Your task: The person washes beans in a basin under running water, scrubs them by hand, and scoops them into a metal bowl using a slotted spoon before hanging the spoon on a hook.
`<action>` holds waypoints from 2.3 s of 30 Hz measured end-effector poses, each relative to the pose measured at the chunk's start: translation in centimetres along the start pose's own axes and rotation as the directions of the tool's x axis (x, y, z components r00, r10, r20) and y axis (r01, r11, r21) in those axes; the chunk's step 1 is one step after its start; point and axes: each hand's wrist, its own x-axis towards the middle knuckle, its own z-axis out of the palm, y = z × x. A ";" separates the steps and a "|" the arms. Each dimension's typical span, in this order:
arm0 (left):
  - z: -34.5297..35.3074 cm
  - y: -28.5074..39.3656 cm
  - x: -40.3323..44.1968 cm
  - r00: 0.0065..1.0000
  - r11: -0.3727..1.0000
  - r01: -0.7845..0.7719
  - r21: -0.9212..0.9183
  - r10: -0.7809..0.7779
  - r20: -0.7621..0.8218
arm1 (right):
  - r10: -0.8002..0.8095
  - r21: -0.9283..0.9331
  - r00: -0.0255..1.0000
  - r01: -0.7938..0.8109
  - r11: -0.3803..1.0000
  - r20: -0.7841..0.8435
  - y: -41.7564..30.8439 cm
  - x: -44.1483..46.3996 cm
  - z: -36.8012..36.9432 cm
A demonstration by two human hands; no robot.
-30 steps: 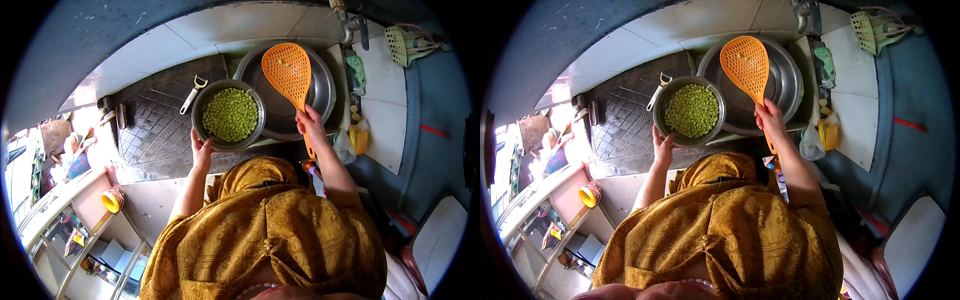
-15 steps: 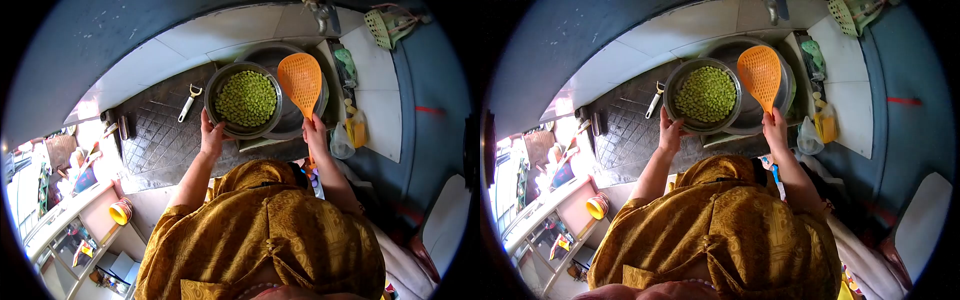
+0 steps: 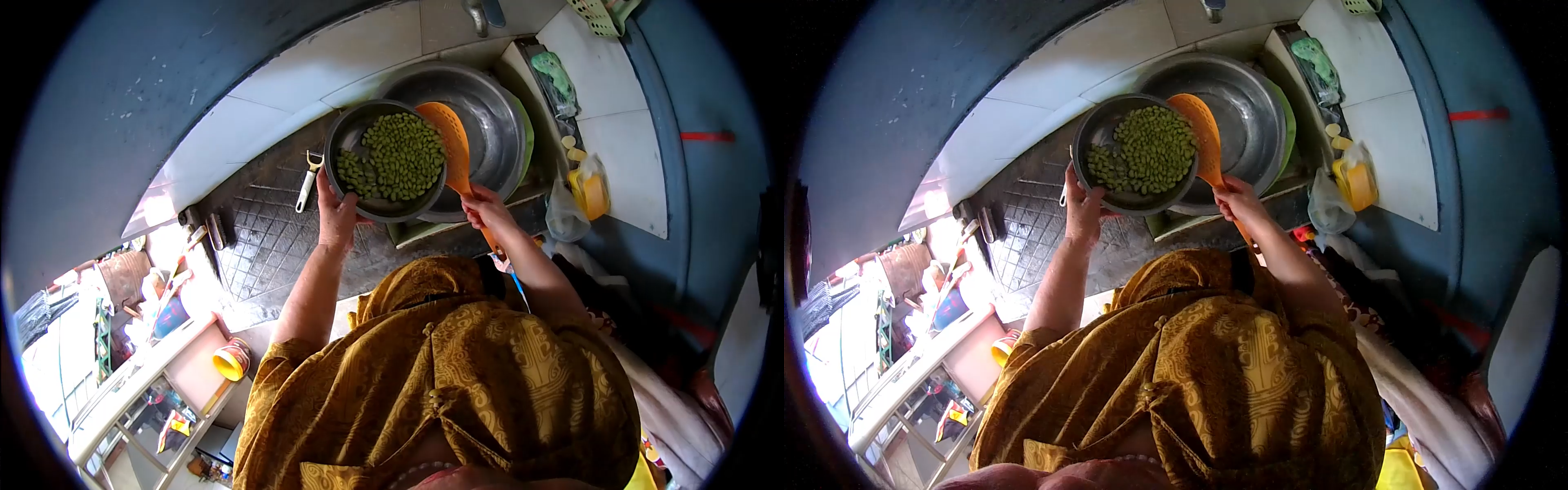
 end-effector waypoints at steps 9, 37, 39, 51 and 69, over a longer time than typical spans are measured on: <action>2.1 1.9 0.7 1.000 0.994 0.012 0.105 -0.011 -0.010 | 0.023 0.095 0.999 -0.027 0.995 0.043 0.3 1.5 -0.4; 2.5 2.3 2.5 1.000 0.996 0.007 0.091 -0.007 0.008 | 0.042 0.245 0.996 -0.060 0.968 0.077 -1.2 0.3 -2.2; 1.6 1.4 2.2 0.999 1.000 0.027 0.005 -0.027 0.035 | 0.050 0.214 0.996 -0.065 0.975 0.071 -1.8 -0.5 -2.7; -0.7 -4.7 1.6 0.986 0.951 0.161 -0.263 -0.142 0.087 | 0.024 0.283 0.999 -0.015 0.959 -0.031 -2.8 -1.9 -3.0; -13.5 -14.6 -5.4 0.846 0.900 0.405 -0.160 -0.436 -0.306 | 0.083 0.011 0.997 -0.083 0.996 0.008 -4.8 -2.1 2.8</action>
